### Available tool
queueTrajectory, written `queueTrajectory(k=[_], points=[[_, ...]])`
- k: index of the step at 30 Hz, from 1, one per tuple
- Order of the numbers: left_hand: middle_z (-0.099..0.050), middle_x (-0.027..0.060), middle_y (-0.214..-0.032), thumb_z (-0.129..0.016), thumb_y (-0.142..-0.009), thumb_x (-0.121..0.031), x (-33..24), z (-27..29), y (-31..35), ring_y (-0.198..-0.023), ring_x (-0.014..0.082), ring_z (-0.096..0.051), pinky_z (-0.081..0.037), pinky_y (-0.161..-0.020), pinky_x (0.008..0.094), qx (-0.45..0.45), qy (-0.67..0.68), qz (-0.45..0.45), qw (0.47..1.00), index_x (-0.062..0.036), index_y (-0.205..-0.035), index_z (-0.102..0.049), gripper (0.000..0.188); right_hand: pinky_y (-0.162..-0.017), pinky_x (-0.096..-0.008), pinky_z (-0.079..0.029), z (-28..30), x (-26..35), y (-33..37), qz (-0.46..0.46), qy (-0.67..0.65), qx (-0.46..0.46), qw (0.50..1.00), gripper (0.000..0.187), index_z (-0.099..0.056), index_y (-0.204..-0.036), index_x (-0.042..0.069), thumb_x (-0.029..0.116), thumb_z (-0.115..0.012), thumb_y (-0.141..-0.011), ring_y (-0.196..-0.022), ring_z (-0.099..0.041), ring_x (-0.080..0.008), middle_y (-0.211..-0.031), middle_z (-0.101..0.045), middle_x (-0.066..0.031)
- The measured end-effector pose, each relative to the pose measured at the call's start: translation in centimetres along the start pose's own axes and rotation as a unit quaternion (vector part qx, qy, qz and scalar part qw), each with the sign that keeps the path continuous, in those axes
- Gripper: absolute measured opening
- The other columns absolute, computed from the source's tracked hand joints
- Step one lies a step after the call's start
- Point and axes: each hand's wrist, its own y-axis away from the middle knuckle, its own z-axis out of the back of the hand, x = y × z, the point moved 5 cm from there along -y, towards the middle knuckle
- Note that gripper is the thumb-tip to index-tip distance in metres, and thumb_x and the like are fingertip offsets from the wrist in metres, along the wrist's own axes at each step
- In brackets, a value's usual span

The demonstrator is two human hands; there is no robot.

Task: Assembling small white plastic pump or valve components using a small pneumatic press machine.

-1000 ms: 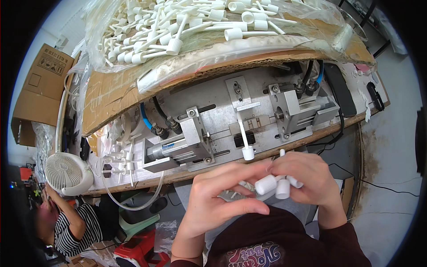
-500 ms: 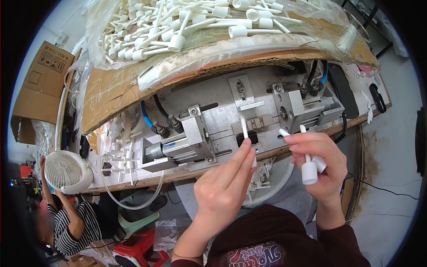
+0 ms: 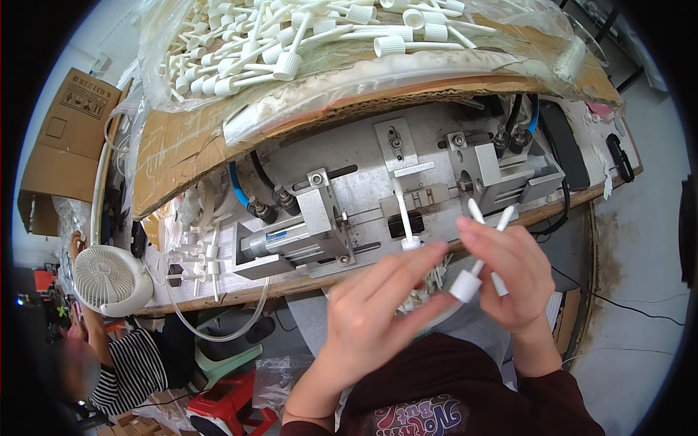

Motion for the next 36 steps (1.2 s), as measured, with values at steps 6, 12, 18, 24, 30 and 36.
queueTrajectory(k=[6, 12, 18, 24, 30, 36], points=[[-0.073, 0.0142, -0.104, -0.088, -0.067, -0.002, -1.9, 0.8, 0.8, -0.081, 0.0226, -0.072, -0.058, -0.069, 0.0308, -0.031, 0.058, -0.040, 0.997, 0.0008, -0.105, -0.075, 0.041, -0.056, -0.0298, -0.049, -1.2, 1.1, -0.6, 0.034, 0.018, -0.023, 0.999, 0.038, -0.070, -0.112, -0.004, -0.003, -0.067, -0.074, -0.073, -0.066, -0.0228, -0.112, -0.072, -0.0183], [-0.073, 0.0150, -0.110, -0.083, -0.071, 0.001, -0.1, 0.0, 1.1, -0.077, 0.0226, -0.071, -0.056, -0.068, 0.0301, -0.050, -0.182, -0.050, 0.981, 0.0009, -0.106, -0.074, 0.036, -0.065, -0.0330, -0.053, 0.5, -0.5, 0.0, -0.053, 0.003, -0.072, 0.996, 0.038, -0.068, -0.114, -0.007, -0.016, -0.065, -0.077, -0.077, -0.068, -0.0262, -0.104, -0.072, -0.0181], [-0.074, 0.0109, -0.114, -0.080, -0.077, -0.006, 0.2, -1.0, -0.3, -0.071, 0.0152, -0.070, -0.047, -0.056, 0.0269, -0.003, -0.289, -0.079, 0.954, -0.0005, -0.103, -0.074, 0.027, -0.080, -0.0334, -0.056, 1.2, 0.4, -0.3, -0.094, -0.087, -0.027, 0.991, 0.050, -0.059, -0.126, -0.008, 0.000, -0.077, -0.079, -0.094, -0.069, -0.0303, -0.123, -0.063, -0.0231], [-0.074, 0.0100, -0.113, -0.080, -0.077, -0.007, 0.1, -0.8, -0.6, -0.069, 0.0155, -0.069, -0.046, -0.056, 0.0269, 0.005, -0.284, -0.083, 0.955, -0.0012, -0.102, -0.074, 0.026, -0.085, -0.0332, -0.056, 0.6, -0.3, 0.1, -0.124, -0.221, -0.089, 0.963, 0.049, -0.061, -0.122, -0.005, 0.003, -0.081, -0.078, -0.100, -0.070, -0.0299, -0.131, -0.060, -0.0257], [-0.075, 0.0090, -0.104, -0.083, -0.075, -0.006, -1.3, 1.8, -1.6, -0.071, 0.0160, -0.069, -0.051, -0.060, 0.0271, 0.002, -0.214, -0.023, 0.977, -0.0031, -0.103, -0.075, 0.029, -0.078, -0.0347, -0.059, 0.3, 0.6, -0.7, -0.089, -0.094, 0.030, 0.991, 0.042, -0.068, -0.106, 0.001, 0.002, -0.087, -0.068, -0.093, -0.070, -0.0272, -0.126, -0.064, -0.0222], [-0.074, 0.0091, -0.097, -0.081, -0.080, -0.012, -1.4, 8.4, -6.7, -0.082, 0.0250, -0.068, -0.053, -0.071, 0.0339, -0.214, -0.301, -0.132, 0.920, -0.0051, -0.104, -0.074, 0.026, -0.069, -0.0324, -0.056, -1.5, 0.6, -0.8, -0.053, -0.039, 0.105, 0.992, 0.029, -0.068, -0.103, -0.001, 0.003, -0.077, -0.076, -0.085, -0.070, -0.0258, -0.125, -0.066, -0.0196]])
